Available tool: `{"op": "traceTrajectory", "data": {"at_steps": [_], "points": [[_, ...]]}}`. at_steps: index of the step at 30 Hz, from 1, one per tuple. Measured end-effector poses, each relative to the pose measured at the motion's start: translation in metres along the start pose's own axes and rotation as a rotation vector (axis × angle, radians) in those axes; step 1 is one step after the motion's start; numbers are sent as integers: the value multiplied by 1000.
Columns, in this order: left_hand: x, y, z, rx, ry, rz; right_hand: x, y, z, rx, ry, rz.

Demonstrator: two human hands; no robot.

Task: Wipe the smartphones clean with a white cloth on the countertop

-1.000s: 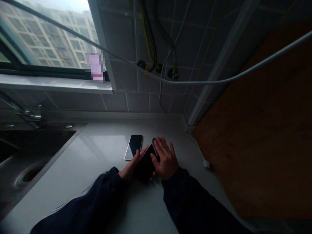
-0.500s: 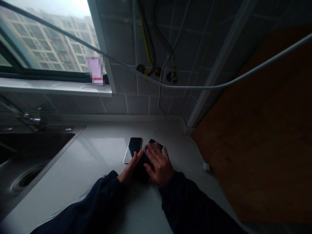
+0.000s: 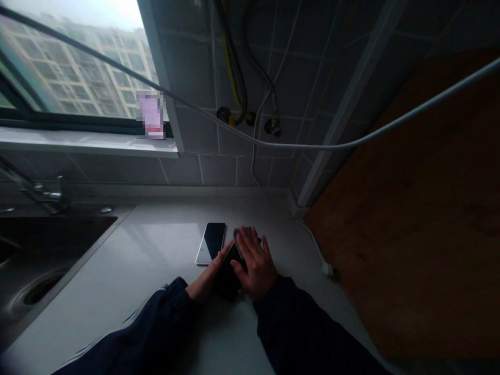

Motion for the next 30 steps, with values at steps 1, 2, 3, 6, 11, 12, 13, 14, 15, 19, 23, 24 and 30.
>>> {"op": "traceTrajectory", "data": {"at_steps": [1,2,3,6,11,12,13,14,15,19,23,24,30], "points": [[0,1,0,-13,3,3,2,-2,0,20,29,5],[1,1,0,-21,19,-6,4,-3,0,39,51,8],[2,1,0,-13,47,-32,4,-4,0,47,50,8],[4,-5,-1,57,116,-156,-1,-3,-1,10,-39,-4],[-4,5,0,-60,104,-309,10,-14,-5,126,108,48],[-5,6,0,-75,117,-331,7,-14,-5,128,105,46],[-5,6,-2,-73,141,-346,2,-11,-4,110,77,36],[-6,4,-3,-54,174,-355,-6,-8,-3,79,29,25],[-5,1,-5,-24,212,-357,-13,-3,-2,40,-18,14],[-4,-6,-10,63,301,-353,-23,8,0,-46,-77,19],[-3,2,-6,-25,253,-428,-4,2,-2,7,48,51],[-4,4,-5,-46,230,-454,0,0,-2,27,83,58],[-4,-4,-9,69,271,-441,-19,7,-1,-66,-56,30]]}}
Point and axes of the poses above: each hand's wrist, its own z-axis towards the middle knuckle, its own y-axis out of the back of the hand, x = y × z, the point moved 7 cm from there along z, towards the middle knuckle, and after that the axes turned 9 degrees about z, right-handed, at the moved point
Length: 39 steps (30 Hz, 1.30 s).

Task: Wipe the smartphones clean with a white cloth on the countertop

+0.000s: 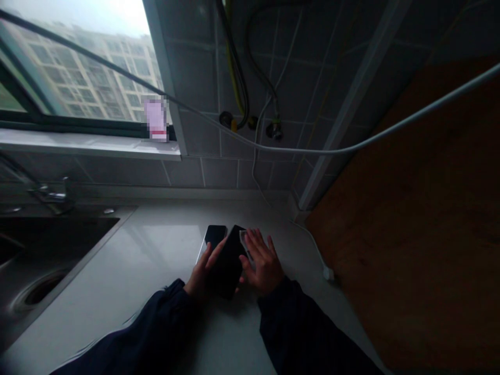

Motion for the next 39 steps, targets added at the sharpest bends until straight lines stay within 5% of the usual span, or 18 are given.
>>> {"op": "traceTrajectory", "data": {"at_steps": [9,17,21,25,30,34,39], "points": [[-10,11,5,-164,-125,-51,26,-13,-6,125,169,49],[1,-1,-2,36,-3,47,-4,2,0,-26,11,6],[2,-1,0,9,-24,72,0,-1,-1,-17,-6,10],[-9,6,2,-137,-139,36,24,-16,-6,135,88,49],[-12,11,3,-193,-106,-62,57,-26,-17,272,243,173],[-17,10,2,-186,-88,-120,67,-20,-18,238,350,269],[-22,10,2,-220,-124,-126,50,-10,-9,139,324,268]]}}
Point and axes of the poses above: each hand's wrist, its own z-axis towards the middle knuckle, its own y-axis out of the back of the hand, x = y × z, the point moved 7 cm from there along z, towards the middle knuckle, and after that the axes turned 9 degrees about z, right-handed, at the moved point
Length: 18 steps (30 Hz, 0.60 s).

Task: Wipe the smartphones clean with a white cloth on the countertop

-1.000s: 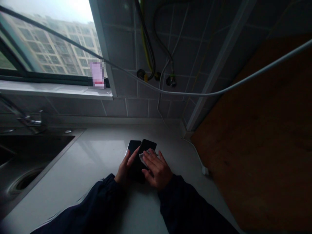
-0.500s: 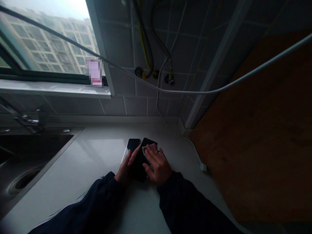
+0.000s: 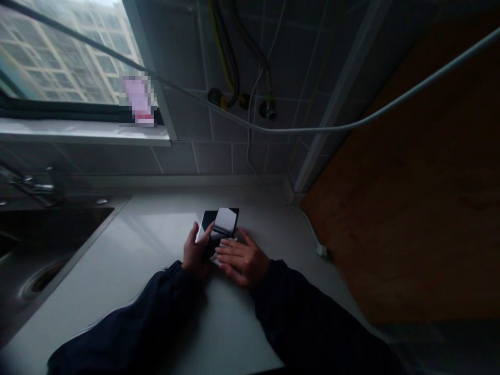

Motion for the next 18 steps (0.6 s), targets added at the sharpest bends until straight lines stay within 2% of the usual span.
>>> {"op": "traceTrajectory", "data": {"at_steps": [5,12,18], "points": [[6,-2,0,51,49,-18,-20,20,-1,-94,-74,-56],[14,-8,-5,201,173,31,-46,30,-5,-115,-286,-134],[10,-5,0,160,119,-80,-33,18,-4,-101,-205,2]]}}
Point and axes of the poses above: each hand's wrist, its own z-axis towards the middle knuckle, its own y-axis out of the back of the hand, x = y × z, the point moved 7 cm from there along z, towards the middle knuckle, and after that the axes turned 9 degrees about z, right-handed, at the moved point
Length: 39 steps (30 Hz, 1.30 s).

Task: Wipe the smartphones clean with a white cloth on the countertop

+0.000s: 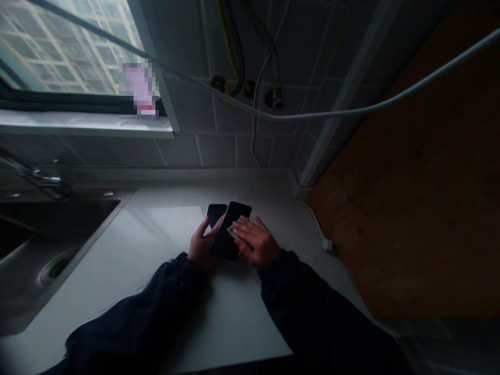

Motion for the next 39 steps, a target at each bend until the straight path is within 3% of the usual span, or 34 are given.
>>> {"op": "traceTrajectory", "data": {"at_steps": [7,14,19,23,28,31,35,39], "points": [[-4,11,7,-123,-163,11,16,-2,-3,-3,133,140],[-4,-3,4,11,-96,35,31,-6,-5,47,214,234],[-7,-6,4,63,-109,34,36,-3,-3,-29,246,226],[-7,-2,3,17,-119,63,26,-5,-5,-34,183,195],[-1,2,4,21,-117,122,23,-18,-6,136,90,169],[7,2,5,50,-80,165,22,-19,-5,168,49,142],[10,-2,3,91,-99,318,13,-14,-4,95,-21,109],[18,-3,1,147,-5,439,-1,-8,-5,-36,-139,80]]}}
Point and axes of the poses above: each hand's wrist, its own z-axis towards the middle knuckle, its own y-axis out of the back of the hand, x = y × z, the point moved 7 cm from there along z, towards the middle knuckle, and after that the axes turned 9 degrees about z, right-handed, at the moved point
